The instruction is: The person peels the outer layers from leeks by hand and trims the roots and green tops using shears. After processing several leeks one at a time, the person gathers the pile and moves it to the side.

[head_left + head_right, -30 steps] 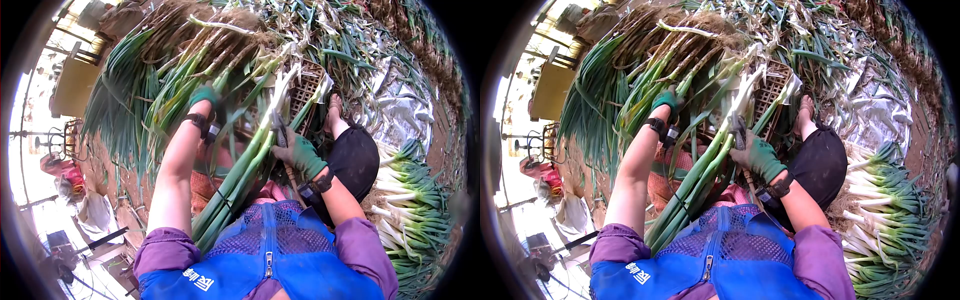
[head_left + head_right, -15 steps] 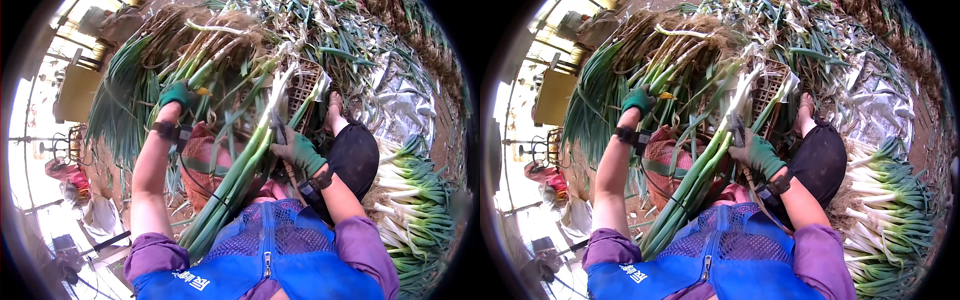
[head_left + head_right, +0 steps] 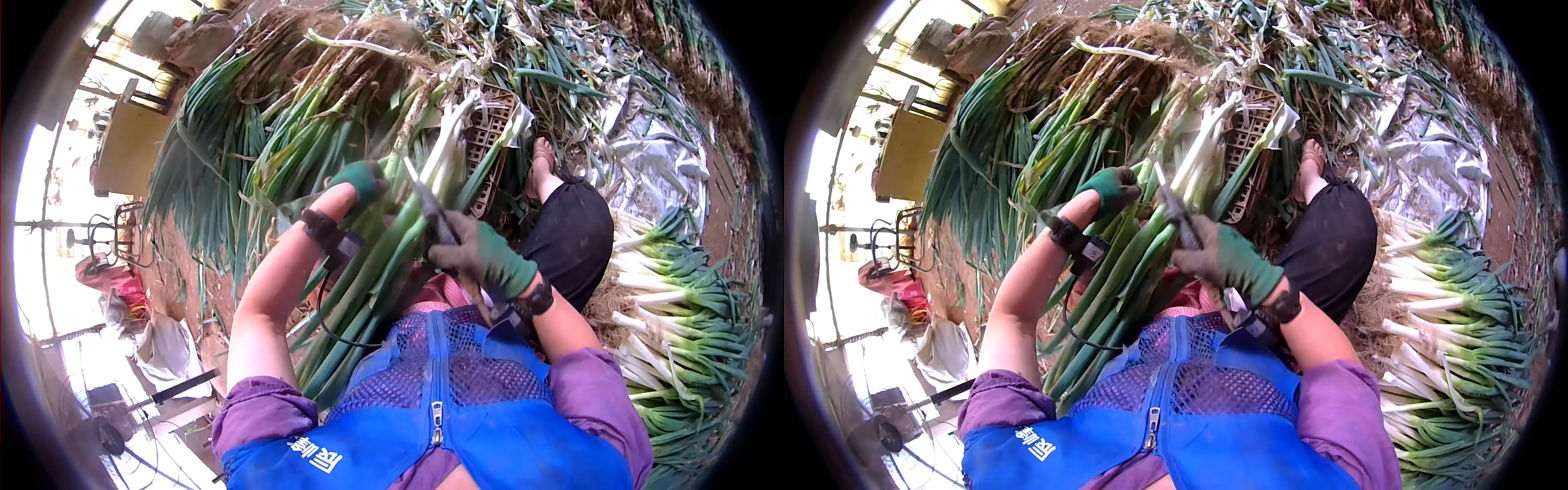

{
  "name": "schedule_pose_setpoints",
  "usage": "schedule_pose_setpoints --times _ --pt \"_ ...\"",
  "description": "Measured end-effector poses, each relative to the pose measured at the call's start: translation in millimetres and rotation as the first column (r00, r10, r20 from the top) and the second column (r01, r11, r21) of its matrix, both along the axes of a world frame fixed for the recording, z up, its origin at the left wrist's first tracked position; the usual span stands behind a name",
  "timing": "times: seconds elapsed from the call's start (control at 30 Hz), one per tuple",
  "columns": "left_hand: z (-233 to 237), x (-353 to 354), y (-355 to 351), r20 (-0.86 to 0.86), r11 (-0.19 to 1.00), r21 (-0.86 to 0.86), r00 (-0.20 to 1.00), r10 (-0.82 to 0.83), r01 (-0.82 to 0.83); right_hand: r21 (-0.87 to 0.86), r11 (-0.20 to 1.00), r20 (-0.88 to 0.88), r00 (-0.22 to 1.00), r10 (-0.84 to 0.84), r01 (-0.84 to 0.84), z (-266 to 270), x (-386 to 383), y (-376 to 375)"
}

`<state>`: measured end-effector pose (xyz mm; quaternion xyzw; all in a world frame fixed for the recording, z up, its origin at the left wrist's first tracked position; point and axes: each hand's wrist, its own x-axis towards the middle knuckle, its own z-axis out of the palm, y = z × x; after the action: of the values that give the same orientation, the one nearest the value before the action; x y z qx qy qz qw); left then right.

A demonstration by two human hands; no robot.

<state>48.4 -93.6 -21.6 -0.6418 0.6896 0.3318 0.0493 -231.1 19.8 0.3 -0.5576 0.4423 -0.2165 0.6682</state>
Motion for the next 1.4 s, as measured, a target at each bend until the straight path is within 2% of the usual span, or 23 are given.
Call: schedule_pose_setpoints --times 0.03,0.07,0.17,0.27,0.37,0.4,0.5,0.6,0.67,0.8,0.87,0.97,1.0,1.07,1.13,1.17,1.2,1.33,1.4 --pt "4 -2 3 0.028 1.0 -0.001 1.0 -0.004 0.004 -0.168 0.985 -0.057 0.998 0.017 -0.026 2 3 10" --pt "8 -5 3 0.055 1.0 -0.005 0.998 -0.007 0.007 -0.116 0.992 -0.105 0.994 0.036 -0.048 5 4 13" --pt "21 -14 3 0.078 0.999 0.031 0.996 0.037 -0.039 -0.036 0.999 -0.192 0.981 -0.037 0.031 6 4 12" --pt "20 -19 6 0.12 0.999 0.023 0.992 0.037 -0.04 -0.088 0.995 -0.138 0.99 0.033 -0.045 14 6 19" --pt "26 -28 7 0.156 0.999 0.02 0.987 0.041 -0.044 -0.015 0.997 -0.134 0.988 0.078 -0.08 10 10 12" --pt "28 -32 9 0.165 0.999 0.009 0.985 0.05 -0.052 -0.075 0.995 -0.26 0.965 0.042 -0.063 19 13 6" --pt "27 -33 8 0.183 0.999 0.027 0.982 0.039 -0.045 -0.134 0.989 -0.334 0.942 0.017 -0.065 8 18 -6" --pt "30 -36 7 0.274 0.999 0.053 0.962 -0.007 -0.008 -0.086 0.991 -0.274 0.959 0.077 -0.104 16 17 1" --pt "38 -40 8 0.255 0.999 0.05 0.967 0.001 -0.014 -0.064 0.988 -0.271 0.956 0.116 -0.139 21 15 8" --pt "36 -42 12 0.2 1.0 0.017 0.98 0.02 -0.024 -0.092 0.993 -0.308 0.951 0.039 -0.071 17 19 -1" --pt "17 -36 9 0.189 1.0 -0.001 0.982 -0.009 0.009 -0.108 0.993 -0.347 0.938 0.012 -0.052 2 25 -20" --pt "16 -36 10 0.119 0.998 0.068 0.993 0.007 -0.015 -0.133 0.991 -0.364 0.931 -0.022 -0.028 -10 34 -60" --pt "17 -36 9 0.104 0.995 0.1 0.994 0.019 -0.03 -0.168 0.985 -0.39 0.916 -0.093 0.028 -18 36 -73" --pt "26 -37 15 0.091 0.998 0.039 0.995 0.036 -0.04 -0.216 0.972 -0.406 0.896 -0.179 0.096 -47 39 -97" --pt "19 -30 17 0.026 0.996 -0.04 0.997 0.075 -0.074 -0.142 0.984 -0.321 0.935 -0.152 0.111 -39 35 -90" --pt "16 -27 16 0.015 0.997 -0.01 0.997 0.082 -0.081 -0.103 0.988 -0.28 0.95 -0.139 0.114 -35 32 -84" --pt "18 -26 15 0.004 0.996 0.019 0.996 0.086 -0.086 -0.104 0.995 -0.332 0.943 -0.033 -0.002 -18 31 -75" --pt "0 -9 1 -0.047 0.983 0.16 0.994 0.096 -0.087 -0.113 0.994 -0.269 0.963 -0.028 -0.003 -21 22 -18" --pt "3 -5 2 -0.185 0.964 0.217 0.963 0.197 -0.155 -0.085 0.996 -0.298 0.954 0.014 -0.041 -23 20 -9"
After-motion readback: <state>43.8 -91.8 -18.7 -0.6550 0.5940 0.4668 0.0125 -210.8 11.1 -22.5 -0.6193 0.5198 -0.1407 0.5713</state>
